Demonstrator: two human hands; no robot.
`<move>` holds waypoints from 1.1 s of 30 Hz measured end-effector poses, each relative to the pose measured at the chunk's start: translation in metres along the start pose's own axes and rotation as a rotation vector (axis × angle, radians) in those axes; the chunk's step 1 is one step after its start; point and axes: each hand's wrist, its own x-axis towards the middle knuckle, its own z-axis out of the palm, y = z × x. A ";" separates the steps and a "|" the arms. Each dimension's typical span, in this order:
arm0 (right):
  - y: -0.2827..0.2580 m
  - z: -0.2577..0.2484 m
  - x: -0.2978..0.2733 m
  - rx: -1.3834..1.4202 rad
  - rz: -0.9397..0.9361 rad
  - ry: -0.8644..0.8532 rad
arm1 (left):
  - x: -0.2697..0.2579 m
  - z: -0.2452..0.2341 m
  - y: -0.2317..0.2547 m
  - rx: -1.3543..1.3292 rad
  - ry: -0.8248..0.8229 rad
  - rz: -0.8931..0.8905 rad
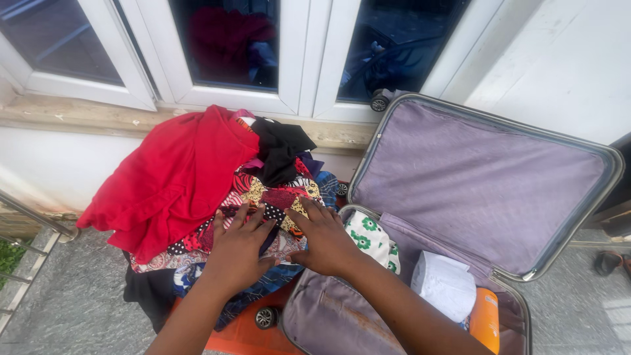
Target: The person places a bottle of lotion, a roll of paper, a tube of toothpaste, and a box of medication into a suitcase, and then folds a green patterned garment and a red garment into the suitcase.
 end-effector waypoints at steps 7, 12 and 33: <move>-0.030 0.023 0.095 0.067 -0.165 0.082 | 0.036 0.018 -0.096 -0.055 0.631 -0.178; -0.021 0.056 0.153 0.360 -0.328 0.248 | 0.059 0.020 -0.127 -0.059 0.569 -0.280; -0.076 -0.069 0.117 1.947 -0.288 0.650 | 0.004 -0.068 -0.057 -0.429 1.058 0.107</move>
